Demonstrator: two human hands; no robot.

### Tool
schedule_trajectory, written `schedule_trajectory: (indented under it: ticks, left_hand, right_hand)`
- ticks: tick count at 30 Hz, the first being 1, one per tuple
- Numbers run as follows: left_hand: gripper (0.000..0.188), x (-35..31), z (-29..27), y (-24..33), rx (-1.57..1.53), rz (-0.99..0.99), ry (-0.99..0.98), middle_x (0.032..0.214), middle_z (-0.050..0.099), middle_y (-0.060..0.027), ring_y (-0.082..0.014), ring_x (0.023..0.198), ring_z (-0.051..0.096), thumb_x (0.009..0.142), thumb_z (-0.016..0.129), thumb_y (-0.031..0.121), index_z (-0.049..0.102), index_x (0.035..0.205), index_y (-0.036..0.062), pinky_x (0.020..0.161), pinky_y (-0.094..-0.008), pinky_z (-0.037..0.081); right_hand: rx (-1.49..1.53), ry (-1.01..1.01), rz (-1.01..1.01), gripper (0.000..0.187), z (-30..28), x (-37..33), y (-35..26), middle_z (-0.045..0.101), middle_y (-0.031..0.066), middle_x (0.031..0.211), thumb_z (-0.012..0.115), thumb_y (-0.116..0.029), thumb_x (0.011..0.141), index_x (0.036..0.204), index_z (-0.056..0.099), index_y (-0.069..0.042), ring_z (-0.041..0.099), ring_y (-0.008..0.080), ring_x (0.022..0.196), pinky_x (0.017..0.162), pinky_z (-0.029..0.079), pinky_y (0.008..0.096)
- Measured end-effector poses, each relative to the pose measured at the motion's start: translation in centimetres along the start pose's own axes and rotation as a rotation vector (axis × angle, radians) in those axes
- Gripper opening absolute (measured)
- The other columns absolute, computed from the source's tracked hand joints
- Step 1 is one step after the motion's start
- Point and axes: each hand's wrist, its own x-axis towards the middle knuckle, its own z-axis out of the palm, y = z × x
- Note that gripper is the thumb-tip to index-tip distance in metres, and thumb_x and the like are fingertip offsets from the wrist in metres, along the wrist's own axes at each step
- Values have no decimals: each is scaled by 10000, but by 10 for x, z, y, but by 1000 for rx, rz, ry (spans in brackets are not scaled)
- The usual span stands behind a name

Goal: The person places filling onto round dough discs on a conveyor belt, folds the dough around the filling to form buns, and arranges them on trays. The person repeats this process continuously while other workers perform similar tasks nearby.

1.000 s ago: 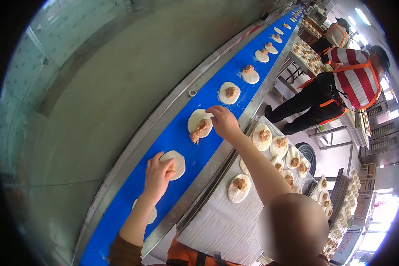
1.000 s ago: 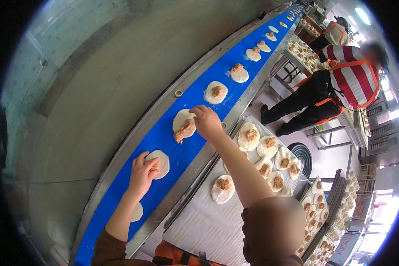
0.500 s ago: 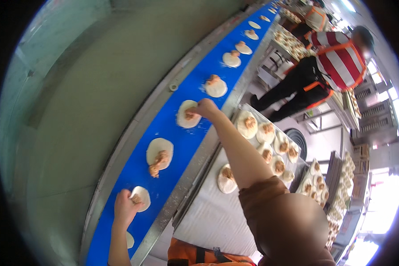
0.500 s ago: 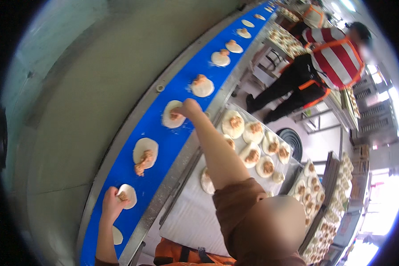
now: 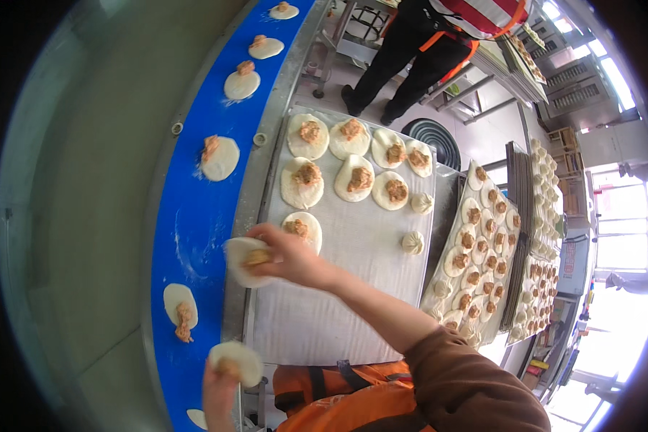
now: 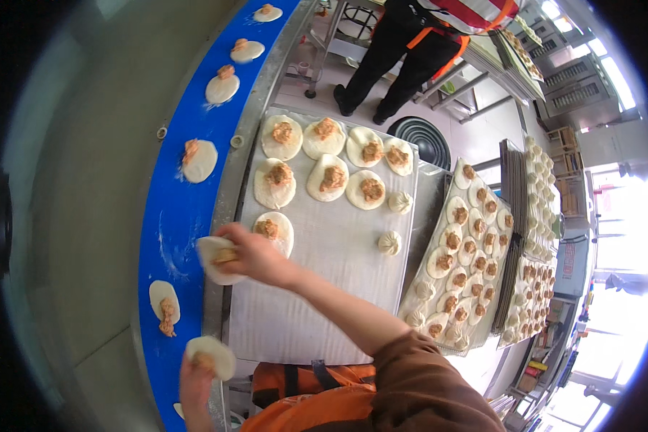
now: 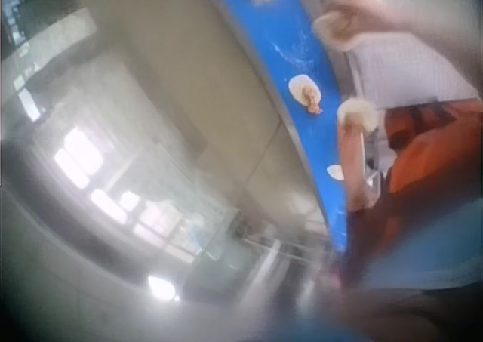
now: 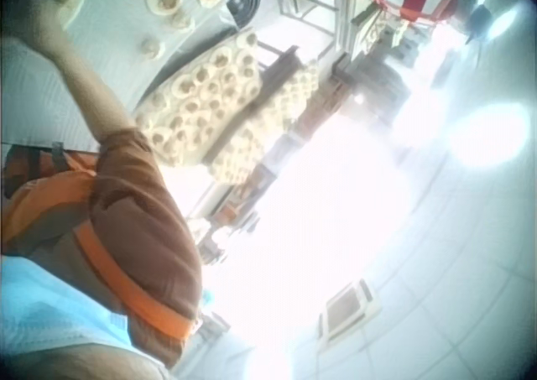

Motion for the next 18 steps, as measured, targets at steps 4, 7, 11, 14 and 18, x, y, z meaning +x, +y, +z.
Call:
schedule_trajectory:
  ticks: [4,7,11,14,18]
  left_hand:
    - [471,73,128,-10,165,-30,-305,1181,633,-69,-158,1049,621,912,688,70,512,1345,8,866,-315,532]
    - [437,137,220,-4,372,107,-482,1165,643,-107,-177,1010,647,916,697,115,542,1303,-18,839,-309,539]
    - [499,205,295,10,969,492,-471,1126,656,-214,-339,971,670,858,731,199,563,1267,-32,883,-412,533]
    - [512,212,311,9,1396,968,-294,1109,657,-176,-339,1012,652,817,753,176,589,1271,6,897,-422,525]
    - [418,223,270,44,1139,1022,-207,1170,626,-170,-354,1121,593,831,750,175,622,1198,19,950,-428,488]
  right_hand:
    - [-220,167,371,534,-109,-91,-11,723,109,1033,782,-113,846,1324,562,-24,707,166,944,821,569,326]
    - [-344,68,523,495,-162,-123,-7,722,104,1007,775,-236,864,1275,596,-27,705,152,938,823,553,328]
    - [-562,-4,448,468,-176,-118,8,696,115,1078,783,-230,818,1224,638,-48,668,269,1027,886,518,377]
    - [-946,26,300,493,-172,-112,7,648,100,1127,814,-267,762,1194,669,-77,603,297,1117,951,485,409]
    - [-877,168,349,479,-176,-103,-19,664,95,1172,808,-268,786,1207,661,-93,617,299,1111,945,497,431]
